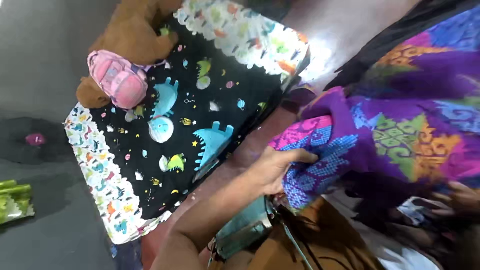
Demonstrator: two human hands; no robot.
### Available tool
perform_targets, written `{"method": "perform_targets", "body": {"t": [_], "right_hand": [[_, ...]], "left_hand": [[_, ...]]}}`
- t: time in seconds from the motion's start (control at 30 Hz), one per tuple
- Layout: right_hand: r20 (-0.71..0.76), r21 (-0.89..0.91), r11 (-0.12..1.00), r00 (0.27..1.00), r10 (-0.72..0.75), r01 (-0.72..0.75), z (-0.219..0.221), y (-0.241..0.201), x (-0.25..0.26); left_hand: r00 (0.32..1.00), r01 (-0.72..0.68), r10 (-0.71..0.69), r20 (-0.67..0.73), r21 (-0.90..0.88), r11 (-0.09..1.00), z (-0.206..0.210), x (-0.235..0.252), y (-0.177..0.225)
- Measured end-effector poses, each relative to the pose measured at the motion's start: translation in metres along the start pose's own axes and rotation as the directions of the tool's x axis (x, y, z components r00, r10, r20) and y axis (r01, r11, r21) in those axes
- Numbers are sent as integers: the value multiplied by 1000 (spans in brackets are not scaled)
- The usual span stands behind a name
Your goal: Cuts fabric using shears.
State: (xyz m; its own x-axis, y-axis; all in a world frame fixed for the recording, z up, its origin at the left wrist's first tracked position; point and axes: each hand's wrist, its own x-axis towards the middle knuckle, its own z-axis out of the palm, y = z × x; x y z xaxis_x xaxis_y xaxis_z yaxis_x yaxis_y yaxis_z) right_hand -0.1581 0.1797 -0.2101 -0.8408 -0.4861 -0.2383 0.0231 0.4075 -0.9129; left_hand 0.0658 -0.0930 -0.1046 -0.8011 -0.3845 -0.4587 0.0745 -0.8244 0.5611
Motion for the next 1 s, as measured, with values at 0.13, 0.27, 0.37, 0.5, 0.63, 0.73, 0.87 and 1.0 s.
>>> {"method": "perform_targets", "body": {"t": [0.13, 0.27, 0.37, 0.5, 0.63, 0.73, 0.87, 1.0], "right_hand": [[-290, -192, 977, 957, 28, -87, 62, -2, 37], [-331, -362, 910, 940, 78, -203, 69, -1, 61], [-354, -325, 943, 934, -46, -76, 43, -11, 76], [-416, -311, 940, 870, -264, 136, -42, -50, 95], [-420, -410, 905, 859, -293, 108, -151, -34, 87], [-556, -404, 900, 826, -99, -164, -166, -46, 64], [-652, -245, 922, 755, 71, -299, -127, -55, 6], [-534, -125, 963, 834, 137, -238, -100, -18, -62]], "left_hand": [[993, 108, -96, 69, -204, 973, 2, 28, -11], [988, 142, -146, -43, -81, 987, 30, 72, -27], [994, 94, -88, -68, 87, 992, 72, 90, -11], [968, -194, 167, 185, 141, 971, 101, 69, 21], [935, -210, 193, 299, 25, 977, 83, 46, -3], [996, 74, -78, 47, 76, 994, 59, 58, -52], [948, 261, -205, -244, 227, 938, 43, 74, -92], [914, 274, -183, -363, 218, 937, 44, 81, -96]]}}
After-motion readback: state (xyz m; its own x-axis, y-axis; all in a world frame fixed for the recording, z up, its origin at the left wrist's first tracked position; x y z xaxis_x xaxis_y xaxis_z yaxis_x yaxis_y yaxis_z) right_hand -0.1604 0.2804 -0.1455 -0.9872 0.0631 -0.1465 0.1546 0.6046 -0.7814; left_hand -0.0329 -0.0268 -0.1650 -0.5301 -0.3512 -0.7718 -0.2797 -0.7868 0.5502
